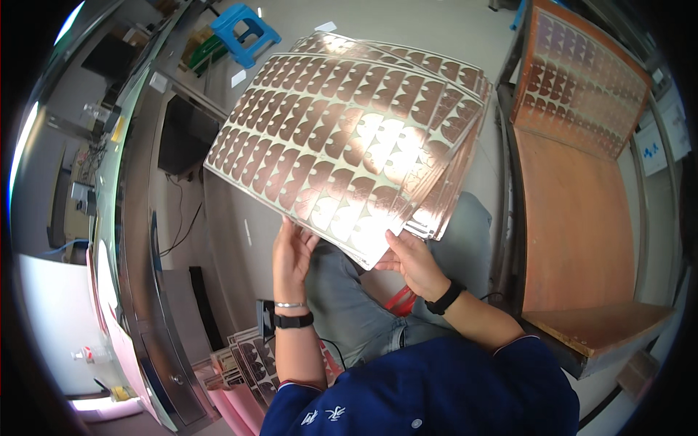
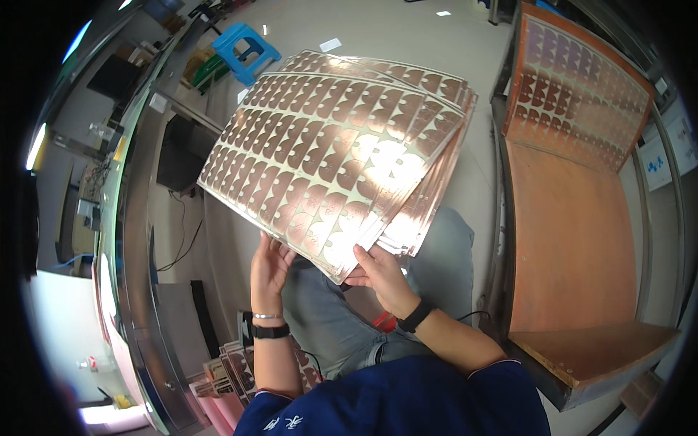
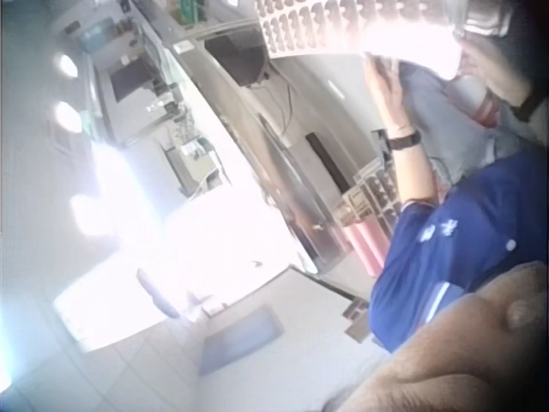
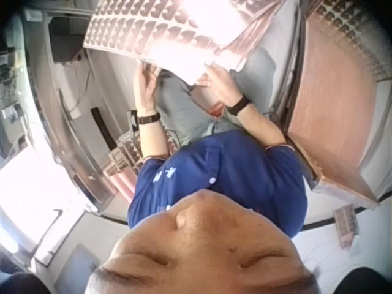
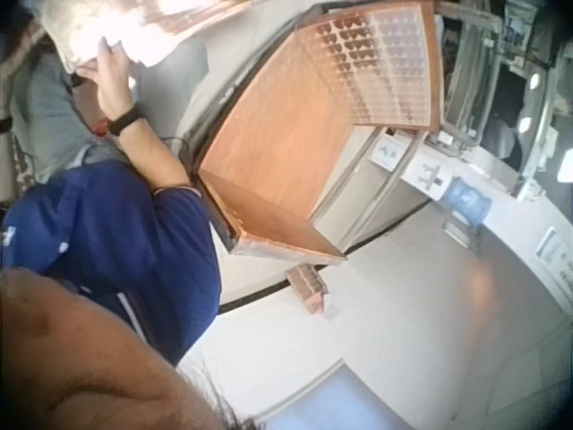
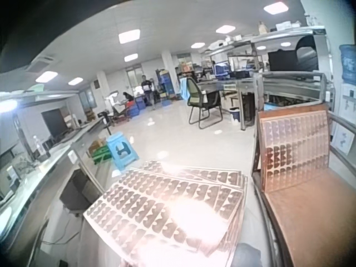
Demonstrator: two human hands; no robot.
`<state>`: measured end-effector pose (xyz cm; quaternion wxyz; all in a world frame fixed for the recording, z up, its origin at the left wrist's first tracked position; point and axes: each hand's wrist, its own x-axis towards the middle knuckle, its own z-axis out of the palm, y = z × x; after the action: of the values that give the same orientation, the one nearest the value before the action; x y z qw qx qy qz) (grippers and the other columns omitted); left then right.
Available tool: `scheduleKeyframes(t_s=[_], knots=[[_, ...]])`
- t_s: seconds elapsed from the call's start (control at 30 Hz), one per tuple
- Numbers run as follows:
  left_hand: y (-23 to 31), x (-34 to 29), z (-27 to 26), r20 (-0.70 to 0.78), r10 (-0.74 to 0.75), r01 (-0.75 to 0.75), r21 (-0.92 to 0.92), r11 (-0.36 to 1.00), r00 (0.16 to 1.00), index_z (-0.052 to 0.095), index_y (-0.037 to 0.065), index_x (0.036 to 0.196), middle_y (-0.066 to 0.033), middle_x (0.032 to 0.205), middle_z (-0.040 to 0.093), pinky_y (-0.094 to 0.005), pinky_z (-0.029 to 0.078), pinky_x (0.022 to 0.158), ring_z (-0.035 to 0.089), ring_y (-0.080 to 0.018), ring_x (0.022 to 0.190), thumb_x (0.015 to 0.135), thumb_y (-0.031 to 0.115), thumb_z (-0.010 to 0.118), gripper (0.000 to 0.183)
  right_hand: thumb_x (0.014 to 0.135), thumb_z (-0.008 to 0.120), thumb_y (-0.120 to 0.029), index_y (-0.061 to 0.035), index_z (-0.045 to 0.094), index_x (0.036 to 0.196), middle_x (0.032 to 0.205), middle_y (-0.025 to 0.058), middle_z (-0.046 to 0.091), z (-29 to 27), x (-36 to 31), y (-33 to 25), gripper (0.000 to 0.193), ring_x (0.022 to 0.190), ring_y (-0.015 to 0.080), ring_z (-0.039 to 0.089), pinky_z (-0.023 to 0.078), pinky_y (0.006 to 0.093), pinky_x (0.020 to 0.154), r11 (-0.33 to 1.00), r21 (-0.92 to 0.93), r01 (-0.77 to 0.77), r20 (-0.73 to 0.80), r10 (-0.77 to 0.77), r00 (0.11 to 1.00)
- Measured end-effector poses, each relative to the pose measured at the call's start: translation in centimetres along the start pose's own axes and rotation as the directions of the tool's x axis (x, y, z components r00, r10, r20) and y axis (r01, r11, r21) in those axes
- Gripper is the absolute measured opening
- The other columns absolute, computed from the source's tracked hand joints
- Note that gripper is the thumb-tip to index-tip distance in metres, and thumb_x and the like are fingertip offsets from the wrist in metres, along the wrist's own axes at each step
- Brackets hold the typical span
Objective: The recorder is sorting and stacking flexible copper circuit sheets at a metal fabrication station.
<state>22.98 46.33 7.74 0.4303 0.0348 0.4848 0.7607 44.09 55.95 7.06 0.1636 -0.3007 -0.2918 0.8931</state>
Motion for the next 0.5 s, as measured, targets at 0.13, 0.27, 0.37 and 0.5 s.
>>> scheduleKeyframes(t_s=[0.13, 0.27, 0.37, 0.5], knots=[[0.6, 2.5, -2.1, -0.021, 0.026, -0.029, -0.172, 0.985, 0.999, 0.043, 0.000, 0.123, -0.0151, 0.118, 0.055, -0.0383, 0.052, 0.086, 0.058, -0.0248, 0.104, 0.096, 0.016, 0.044, 0.032, 0.092, 0.054, -0.021, 0.0015, 0.048, 0.115, 0.105, 0.0095, 0.059, 0.8, 1.1, 1.1, 0.033, 0.090, 0.0147, 0.061, 0.054, 0.0268, 0.067, 0.995, -0.079, -0.060, 0.006, 0.060, 0.998], [-0.5, 1.8, -2.2, -0.033, 0.109, -0.112, -0.132, 0.985, 0.994, 0.042, 0.002, 0.124, -0.0140, 0.117, 0.056, -0.0409, 0.053, 0.087, 0.057, -0.0242, 0.106, 0.095, 0.006, 0.039, 0.029, 0.091, 0.056, -0.018, 0.0023, 0.045, 0.121, 0.116, 0.0086, 0.052, 0.2, 0.8, 1.8, 0.038, 0.097, 0.0146, 0.057, 0.053, 0.0277, 0.072, 0.994, -0.105, 0.002, -0.012, -0.004, 1.000], [-2.6, -2.4, -0.8, -0.057, 0.046, -0.050, -0.079, 0.996, 0.997, 0.036, 0.004, 0.129, -0.0141, 0.121, 0.053, -0.0416, 0.052, 0.088, 0.057, -0.0248, 0.107, 0.094, 0.008, 0.044, 0.035, 0.091, 0.056, -0.017, 0.0014, 0.045, 0.122, 0.114, 0.0072, 0.053, -1.5, -0.2, 1.7, 0.037, 0.100, 0.0151, 0.054, 0.048, 0.0289, 0.081, 0.981, 0.079, 0.174, -0.114, -0.165, 0.980], [-3.9, -7.9, -1.9, 0.067, -0.129, 0.138, -0.161, 0.977, 0.989, 0.033, 0.006, 0.133, -0.0139, 0.125, 0.050, -0.0433, 0.050, 0.088, 0.055, -0.0251, 0.109, 0.093, 0.010, 0.049, 0.043, 0.090, 0.056, -0.012, 0.0012, 0.047, 0.120, 0.113, 0.0074, 0.055, -2.8, -3.1, 1.2, 0.033, 0.100, 0.0158, 0.053, 0.044, 0.0293, 0.085, 0.982, 0.087, 0.169, -0.339, -0.130, 0.932]])
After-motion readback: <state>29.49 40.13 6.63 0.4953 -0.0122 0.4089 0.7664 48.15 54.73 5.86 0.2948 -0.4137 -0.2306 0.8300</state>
